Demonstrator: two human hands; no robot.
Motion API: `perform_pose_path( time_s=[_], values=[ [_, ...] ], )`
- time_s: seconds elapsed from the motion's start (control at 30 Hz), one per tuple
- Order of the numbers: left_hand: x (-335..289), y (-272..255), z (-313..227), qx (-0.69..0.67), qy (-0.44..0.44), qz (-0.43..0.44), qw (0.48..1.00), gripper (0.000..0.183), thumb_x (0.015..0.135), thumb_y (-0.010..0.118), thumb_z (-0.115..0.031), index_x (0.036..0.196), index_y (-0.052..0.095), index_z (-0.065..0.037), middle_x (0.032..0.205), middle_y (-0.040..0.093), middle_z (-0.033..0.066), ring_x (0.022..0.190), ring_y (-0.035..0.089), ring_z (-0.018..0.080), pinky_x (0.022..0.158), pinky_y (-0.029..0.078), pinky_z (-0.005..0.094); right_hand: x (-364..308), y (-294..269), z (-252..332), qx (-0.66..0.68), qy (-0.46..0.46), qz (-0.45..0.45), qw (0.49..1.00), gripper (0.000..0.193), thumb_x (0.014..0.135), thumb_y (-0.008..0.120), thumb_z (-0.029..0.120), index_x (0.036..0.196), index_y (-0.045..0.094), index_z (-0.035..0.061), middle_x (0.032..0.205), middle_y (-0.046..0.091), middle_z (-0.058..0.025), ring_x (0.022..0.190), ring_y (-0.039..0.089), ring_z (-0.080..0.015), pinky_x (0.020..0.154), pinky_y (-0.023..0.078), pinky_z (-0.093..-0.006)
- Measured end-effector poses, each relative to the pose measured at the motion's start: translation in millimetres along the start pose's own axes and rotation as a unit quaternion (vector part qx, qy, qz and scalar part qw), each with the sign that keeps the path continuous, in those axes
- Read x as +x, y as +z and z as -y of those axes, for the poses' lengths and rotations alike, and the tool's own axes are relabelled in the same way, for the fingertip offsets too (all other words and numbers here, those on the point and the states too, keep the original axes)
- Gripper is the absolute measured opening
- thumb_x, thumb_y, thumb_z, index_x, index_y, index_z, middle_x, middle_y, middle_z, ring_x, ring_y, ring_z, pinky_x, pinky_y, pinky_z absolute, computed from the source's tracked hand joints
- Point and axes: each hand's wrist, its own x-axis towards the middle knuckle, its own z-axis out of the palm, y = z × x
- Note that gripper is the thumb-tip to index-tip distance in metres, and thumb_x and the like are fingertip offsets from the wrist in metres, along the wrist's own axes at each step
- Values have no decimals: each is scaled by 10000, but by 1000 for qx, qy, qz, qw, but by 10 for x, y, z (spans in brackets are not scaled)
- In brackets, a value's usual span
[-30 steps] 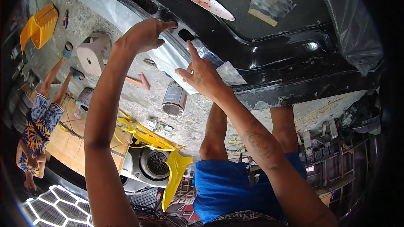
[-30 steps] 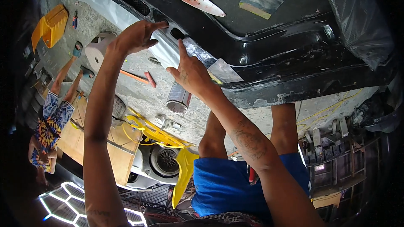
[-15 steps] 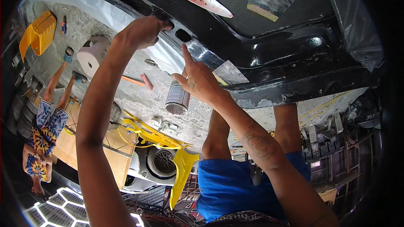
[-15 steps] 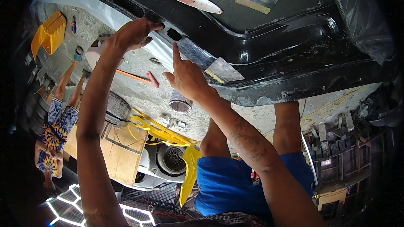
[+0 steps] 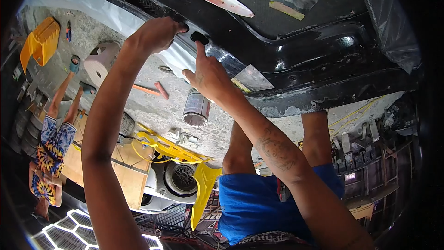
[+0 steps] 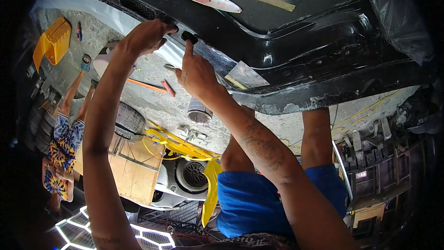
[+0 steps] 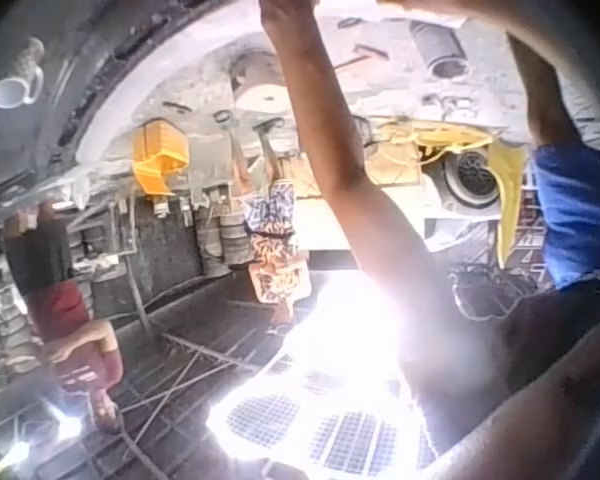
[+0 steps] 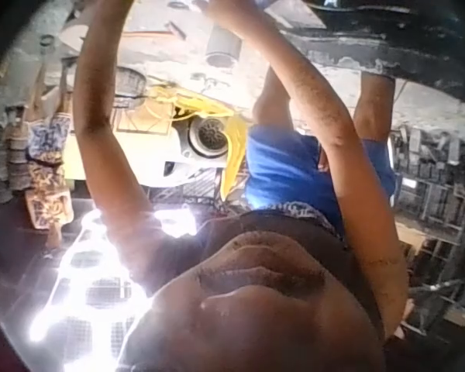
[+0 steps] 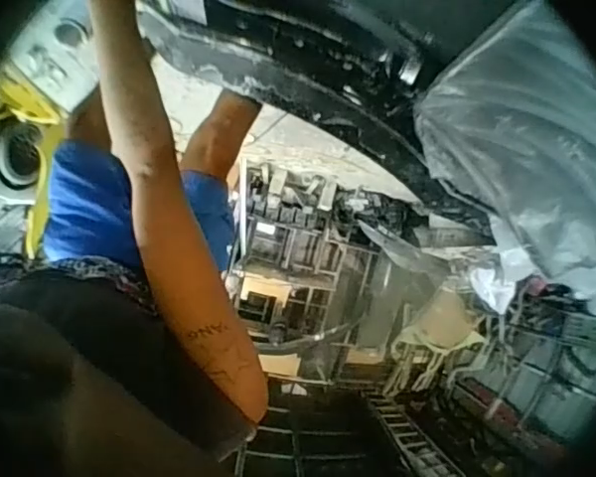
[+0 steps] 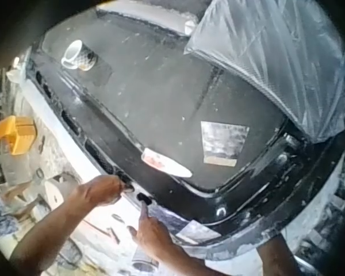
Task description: Applying and smoothing body filler on a car hood part.
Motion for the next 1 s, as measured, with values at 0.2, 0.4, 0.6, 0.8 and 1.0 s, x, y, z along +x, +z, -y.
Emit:
perform_pose_path(
  time_s=[0.2,0.4,0.6,0.8,1.0],
  values=[
    [48,61,41,9,-3,2,1000,391,840,694,-42,1226,649,-80,1037,705,153,896,690,333,795,568,424,161,-32,-72,78,37,35,996,861,835,725,169,1481,215,-84,923,678,-303,690,724,-324,504,602,-384],
    [55,53,29,21,14,0,1000,310,883,672,-88,1193,655,-66,1035,700,147,907,684,334,791,563,423,161,-211,112,226,132,89,961,894,819,725,90,1503,175,-80,958,673,-289,680,728,-265,432,598,-358],
    [47,48,10,-4,12,-7,1000,298,900,613,-77,1191,668,-102,984,701,164,880,682,351,776,552,440,279,-276,131,240,164,114,950,923,794,747,57,1498,171,-93,983,665,-304,685,729,-276,437,603,-386],
    [-18,48,78,-5,29,-28,999,334,896,625,-89,1227,656,-121,965,701,176,871,680,357,769,545,447,351,-278,154,208,162,150,953,853,789,749,47,1460,245,-108,952,679,-298,690,731,-290,454,616,-406],
    [-340,-236,-169,-23,3,-43,999,437,895,670,-128,1323,593,-168,796,672,198,729,665,360,680,529,462,332,-306,49,204,150,139,957,848,789,748,50,1457,251,-110,885,696,-273,674,726,-282,454,614,-399]
  ],
)
